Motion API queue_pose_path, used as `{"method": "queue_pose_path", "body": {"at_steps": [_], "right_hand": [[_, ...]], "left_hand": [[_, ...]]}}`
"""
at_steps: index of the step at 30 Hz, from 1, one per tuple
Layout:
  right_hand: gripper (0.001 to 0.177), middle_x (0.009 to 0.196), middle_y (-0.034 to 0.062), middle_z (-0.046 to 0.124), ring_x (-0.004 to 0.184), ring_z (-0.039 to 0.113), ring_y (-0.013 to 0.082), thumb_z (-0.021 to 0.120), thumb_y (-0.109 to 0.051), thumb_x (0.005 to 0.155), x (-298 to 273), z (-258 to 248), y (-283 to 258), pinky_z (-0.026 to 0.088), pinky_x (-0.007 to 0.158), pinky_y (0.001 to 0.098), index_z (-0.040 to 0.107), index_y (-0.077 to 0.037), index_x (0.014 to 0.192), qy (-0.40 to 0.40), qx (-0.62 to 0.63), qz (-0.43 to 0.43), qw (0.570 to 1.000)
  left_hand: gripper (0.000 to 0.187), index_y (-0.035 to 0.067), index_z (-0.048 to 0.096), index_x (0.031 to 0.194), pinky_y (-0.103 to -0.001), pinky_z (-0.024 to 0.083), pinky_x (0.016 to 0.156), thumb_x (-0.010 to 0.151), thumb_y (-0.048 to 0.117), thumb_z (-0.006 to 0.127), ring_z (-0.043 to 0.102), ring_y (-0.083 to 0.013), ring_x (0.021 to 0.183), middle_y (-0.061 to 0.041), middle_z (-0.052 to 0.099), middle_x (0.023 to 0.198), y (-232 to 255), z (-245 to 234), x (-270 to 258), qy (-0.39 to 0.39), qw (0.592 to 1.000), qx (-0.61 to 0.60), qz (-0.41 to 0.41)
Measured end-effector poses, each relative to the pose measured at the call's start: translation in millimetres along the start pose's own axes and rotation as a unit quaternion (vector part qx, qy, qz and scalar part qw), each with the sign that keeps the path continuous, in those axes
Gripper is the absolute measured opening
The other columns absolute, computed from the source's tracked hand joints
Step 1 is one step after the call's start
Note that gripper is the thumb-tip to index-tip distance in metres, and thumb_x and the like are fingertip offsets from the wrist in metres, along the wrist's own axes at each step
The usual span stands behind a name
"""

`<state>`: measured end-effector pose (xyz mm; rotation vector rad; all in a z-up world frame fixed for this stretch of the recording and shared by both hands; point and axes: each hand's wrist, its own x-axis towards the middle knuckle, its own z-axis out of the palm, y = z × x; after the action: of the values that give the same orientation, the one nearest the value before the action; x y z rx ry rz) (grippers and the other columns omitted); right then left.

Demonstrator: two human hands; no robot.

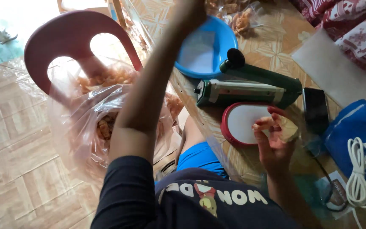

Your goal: Manually portioning snacks from a large bulk bag into smaller plastic bags and sealing them using a heat sealer.

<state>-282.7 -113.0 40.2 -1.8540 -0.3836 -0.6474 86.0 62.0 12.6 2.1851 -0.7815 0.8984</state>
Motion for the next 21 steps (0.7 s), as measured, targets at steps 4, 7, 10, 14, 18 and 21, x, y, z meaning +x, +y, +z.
{"method": "queue_pose_path", "body": {"at_steps": [4,7,10,14,18,21], "right_hand": [[0.043,0.102,0.0119,0.050,0.087,0.053,0.0169,0.055,0.008,0.079,-0.1,0.7,3.0,0.047,0.085,0.0291,0.036,0.000,0.117,-0.012,0.015,0.039,0.999],[0.043,0.122,0.0153,0.041,0.084,0.052,0.0163,0.054,0.009,0.077,0.3,2.6,2.8,0.048,0.080,0.0289,0.038,-0.002,0.115,-0.028,0.030,0.034,0.999],[0.042,0.116,0.0140,0.046,0.084,0.053,0.0152,0.054,0.008,0.077,2.3,5.3,1.5,0.048,0.081,0.0278,0.040,-0.001,0.115,-0.047,0.023,0.048,0.997],[0.035,0.116,0.0136,0.047,0.084,0.054,0.0154,0.056,0.006,0.077,4.8,7.1,1.2,0.048,0.079,0.0262,0.044,-0.001,0.110,-0.066,-0.013,0.017,0.998],[0.036,0.115,0.0127,0.049,0.085,0.054,0.0159,0.057,0.005,0.078,3.1,8.9,-0.7,0.048,0.080,0.0267,0.045,-0.002,0.111,-0.086,-0.035,0.012,0.996],[0.035,0.113,0.0118,0.051,0.084,0.057,0.0167,0.058,0.002,0.079,1.3,8.9,1.9,0.050,0.078,0.0259,0.045,-0.003,0.111,-0.112,-0.085,-0.023,0.990]], "left_hand": [[0.017,0.011,0.058,0.088,-0.028,0.048,0.055,0.088,0.028,0.053,0.051,-0.0140,0.054,-0.004,0.056,0.071,51.9,9.5,-55.5,-0.416,0.902,0.055,-0.101],[0.060,0.007,0.064,0.076,-0.030,0.043,0.058,0.094,0.052,0.029,0.049,-0.0165,0.051,-0.004,0.054,0.062,51.9,27.3,-78.3,-0.597,0.790,0.067,-0.119],[0.060,0.005,0.066,0.093,-0.036,0.044,0.065,0.092,0.051,0.029,0.056,-0.0241,0.063,-0.009,0.061,0.075,62.9,9.1,-80.7,-0.557,0.812,0.023,-0.171],[0.047,0.003,0.065,0.092,-0.034,0.047,0.064,0.090,0.043,0.041,0.056,-0.0223,0.059,-0.009,0.062,0.076,71.6,-16.9,-75.5,-0.572,0.813,0.040,-0.103],[0.038,0.002,0.045,0.123,-0.040,0.053,0.081,0.085,0.008,0.049,0.068,-0.0248,0.079,-0.013,0.061,0.105,57.3,-27.8,-74.9,-0.472,0.604,0.411,0.493],[0.032,0.013,0.065,0.100,-0.044,0.045,0.082,0.077,-0.006,0.052,0.062,-0.0242,0.069,-0.009,0.064,0.089,80.2,-59.6,-79.1,-0.437,0.895,0.001,-0.087]]}}
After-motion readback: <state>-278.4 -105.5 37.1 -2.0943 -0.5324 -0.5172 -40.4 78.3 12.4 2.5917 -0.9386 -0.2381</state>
